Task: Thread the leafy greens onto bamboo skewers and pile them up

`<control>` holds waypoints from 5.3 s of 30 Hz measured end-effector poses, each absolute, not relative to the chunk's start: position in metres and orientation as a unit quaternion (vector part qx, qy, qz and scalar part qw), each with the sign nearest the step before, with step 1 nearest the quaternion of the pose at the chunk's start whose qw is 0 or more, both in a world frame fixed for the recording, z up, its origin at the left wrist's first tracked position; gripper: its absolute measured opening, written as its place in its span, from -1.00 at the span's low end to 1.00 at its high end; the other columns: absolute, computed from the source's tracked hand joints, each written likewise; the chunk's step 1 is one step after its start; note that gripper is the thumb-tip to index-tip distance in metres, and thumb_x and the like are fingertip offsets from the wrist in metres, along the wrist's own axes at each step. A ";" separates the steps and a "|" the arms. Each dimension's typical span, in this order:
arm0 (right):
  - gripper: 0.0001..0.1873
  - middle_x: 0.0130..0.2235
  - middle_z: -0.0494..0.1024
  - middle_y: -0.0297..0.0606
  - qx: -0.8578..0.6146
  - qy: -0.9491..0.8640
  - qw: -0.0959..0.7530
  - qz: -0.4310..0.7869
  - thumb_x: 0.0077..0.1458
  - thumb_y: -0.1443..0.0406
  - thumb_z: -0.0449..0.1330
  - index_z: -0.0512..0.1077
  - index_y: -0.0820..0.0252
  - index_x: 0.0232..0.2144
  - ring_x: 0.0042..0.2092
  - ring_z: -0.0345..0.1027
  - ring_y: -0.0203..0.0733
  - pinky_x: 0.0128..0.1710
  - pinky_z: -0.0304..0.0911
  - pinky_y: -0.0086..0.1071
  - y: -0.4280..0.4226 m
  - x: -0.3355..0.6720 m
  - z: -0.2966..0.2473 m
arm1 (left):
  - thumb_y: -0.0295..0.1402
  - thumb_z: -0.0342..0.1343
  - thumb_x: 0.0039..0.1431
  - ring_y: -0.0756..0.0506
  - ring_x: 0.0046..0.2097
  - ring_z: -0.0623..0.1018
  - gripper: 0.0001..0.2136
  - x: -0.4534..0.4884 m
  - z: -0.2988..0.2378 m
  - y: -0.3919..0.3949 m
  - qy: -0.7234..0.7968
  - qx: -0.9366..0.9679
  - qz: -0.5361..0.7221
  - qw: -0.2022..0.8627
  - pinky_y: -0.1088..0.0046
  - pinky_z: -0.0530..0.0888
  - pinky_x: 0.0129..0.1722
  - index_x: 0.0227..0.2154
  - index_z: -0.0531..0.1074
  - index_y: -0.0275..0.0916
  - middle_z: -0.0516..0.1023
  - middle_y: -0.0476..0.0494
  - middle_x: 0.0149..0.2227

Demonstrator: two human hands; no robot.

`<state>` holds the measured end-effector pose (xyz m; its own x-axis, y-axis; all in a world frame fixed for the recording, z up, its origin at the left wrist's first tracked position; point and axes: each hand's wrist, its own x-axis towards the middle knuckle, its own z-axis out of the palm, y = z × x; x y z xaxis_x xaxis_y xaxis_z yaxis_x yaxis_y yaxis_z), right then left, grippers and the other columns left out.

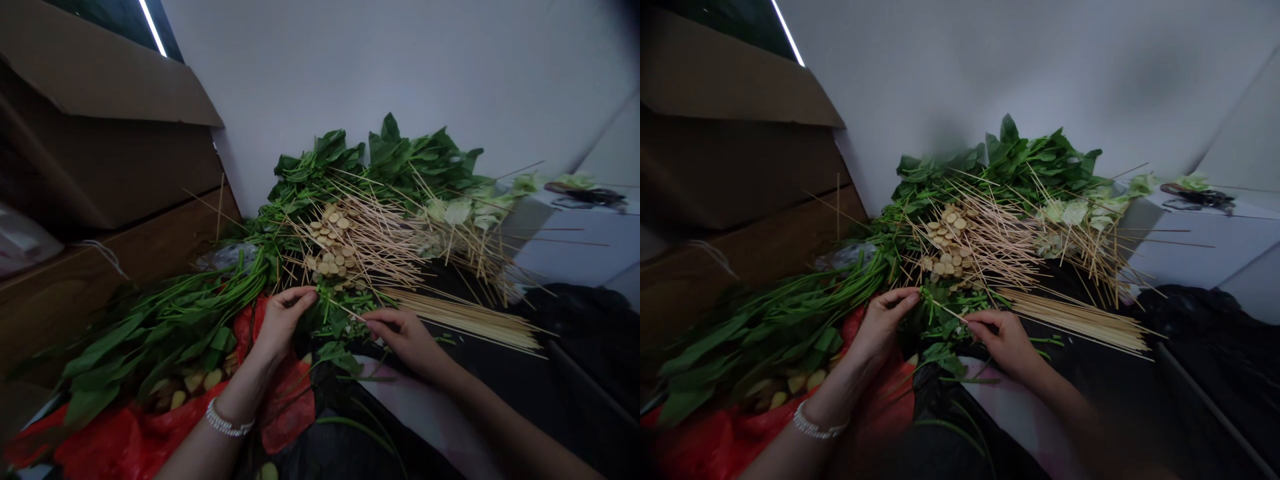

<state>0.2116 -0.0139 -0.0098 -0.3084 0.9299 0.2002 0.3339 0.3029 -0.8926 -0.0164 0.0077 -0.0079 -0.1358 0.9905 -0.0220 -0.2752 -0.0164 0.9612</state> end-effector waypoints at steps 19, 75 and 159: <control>-0.75 -0.40 0.62 -0.24 -0.432 -0.760 0.405 0.270 0.16 0.34 0.10 0.61 0.18 -0.27 -0.41 0.45 -0.24 -0.41 0.26 -0.42 -0.017 0.210 -0.022 | -0.28 0.42 -0.17 -0.15 -0.12 0.60 -0.75 -0.020 -0.010 0.011 0.430 0.445 0.544 0.567 0.34 0.48 -0.08 -0.38 0.63 -0.27 0.61 -0.26 -0.03; -0.80 -0.48 0.57 -0.27 -0.442 -0.723 0.483 0.220 0.22 0.28 0.10 0.53 0.16 -0.30 -0.45 0.45 -0.21 -0.41 0.35 -0.41 -0.020 0.212 -0.019 | 0.00 0.08 0.18 -0.27 0.05 0.53 -0.56 -0.009 -0.004 0.001 0.391 0.524 0.499 0.569 0.14 0.37 0.11 -0.11 0.59 -0.23 0.57 -0.29 0.02; -0.62 -0.61 0.39 -0.40 -0.438 -0.514 0.507 0.536 0.05 0.04 0.26 0.52 0.26 -0.31 -0.68 0.03 -0.46 -0.74 -0.11 -0.54 0.002 0.246 0.006 | -0.33 0.24 0.12 -0.14 -0.12 0.41 -0.94 0.012 -0.022 -0.086 0.411 0.865 0.113 0.265 0.33 0.28 -0.13 -0.33 0.57 -0.12 0.50 -0.08 -0.27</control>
<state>0.2464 0.0024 0.0057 -0.1025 0.9934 0.0514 -0.0940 0.0418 -0.9947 0.0125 -0.0862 -0.0216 0.6372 0.7703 -0.0220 0.6506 -0.5225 0.5511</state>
